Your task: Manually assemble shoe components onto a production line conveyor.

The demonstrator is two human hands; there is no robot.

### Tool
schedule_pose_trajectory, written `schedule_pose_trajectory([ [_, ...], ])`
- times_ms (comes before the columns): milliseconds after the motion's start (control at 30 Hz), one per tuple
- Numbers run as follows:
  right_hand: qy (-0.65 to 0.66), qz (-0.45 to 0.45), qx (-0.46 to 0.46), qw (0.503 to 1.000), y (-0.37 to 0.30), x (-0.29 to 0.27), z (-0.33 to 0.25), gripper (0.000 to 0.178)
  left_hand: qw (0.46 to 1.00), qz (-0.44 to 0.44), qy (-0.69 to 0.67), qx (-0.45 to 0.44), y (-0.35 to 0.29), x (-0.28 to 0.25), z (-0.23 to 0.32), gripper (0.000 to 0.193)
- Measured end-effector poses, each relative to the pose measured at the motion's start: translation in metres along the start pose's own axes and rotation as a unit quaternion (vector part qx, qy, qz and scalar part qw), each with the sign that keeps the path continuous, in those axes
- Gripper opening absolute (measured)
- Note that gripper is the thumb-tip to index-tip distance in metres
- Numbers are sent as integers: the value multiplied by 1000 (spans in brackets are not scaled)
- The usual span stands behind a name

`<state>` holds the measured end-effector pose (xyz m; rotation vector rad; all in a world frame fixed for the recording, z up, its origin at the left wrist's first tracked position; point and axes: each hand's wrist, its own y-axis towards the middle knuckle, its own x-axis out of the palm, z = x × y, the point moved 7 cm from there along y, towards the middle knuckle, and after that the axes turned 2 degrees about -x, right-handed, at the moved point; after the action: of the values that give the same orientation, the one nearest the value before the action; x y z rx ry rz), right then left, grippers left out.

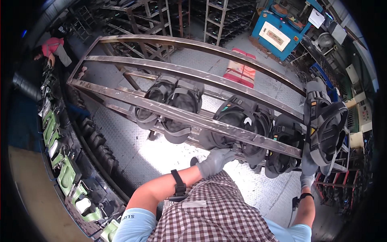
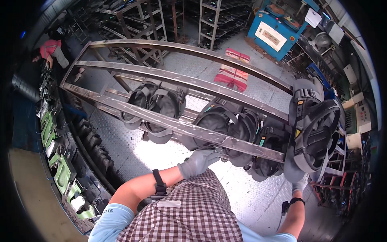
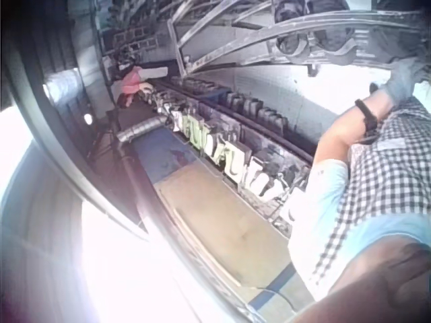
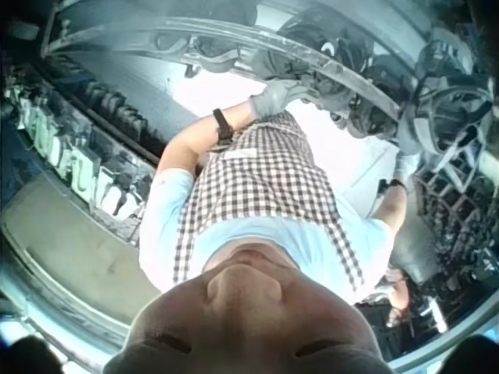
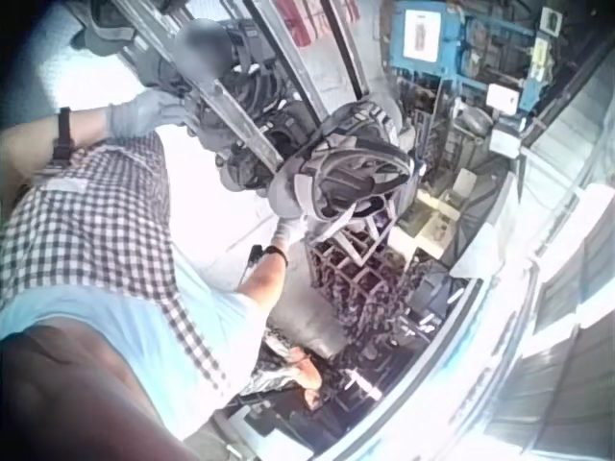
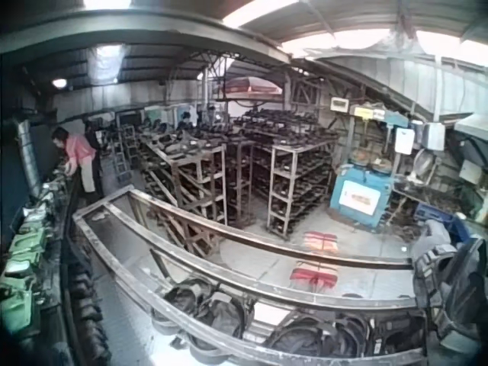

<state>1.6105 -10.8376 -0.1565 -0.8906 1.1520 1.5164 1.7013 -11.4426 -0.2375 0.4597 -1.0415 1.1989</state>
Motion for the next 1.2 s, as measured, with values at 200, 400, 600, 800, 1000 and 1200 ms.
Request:
schedule_pose_trajectory([
  [200,43,33,172,984,-13,8,63,41,985,87,-98,-116,72,57,-50,33],
  [400,214,8,211,954,-22,-11,61,49,984,176,-7,-22,136,69,-62,23],
  [600,229,152,-74,959,-12,-182,-123,77,967,227,85,81,155,48,-38,18],
  [800,103,-36,-155,982,22,-106,-85,80,733,222,605,216,104,174,15,40],
  [1000,215,78,-166,959,39,-89,-90,52,283,52,925,247,151,213,23,83],
  [1200,253,57,-124,958,56,-88,-111,42,308,68,933,173,213,222,-45,45],
])
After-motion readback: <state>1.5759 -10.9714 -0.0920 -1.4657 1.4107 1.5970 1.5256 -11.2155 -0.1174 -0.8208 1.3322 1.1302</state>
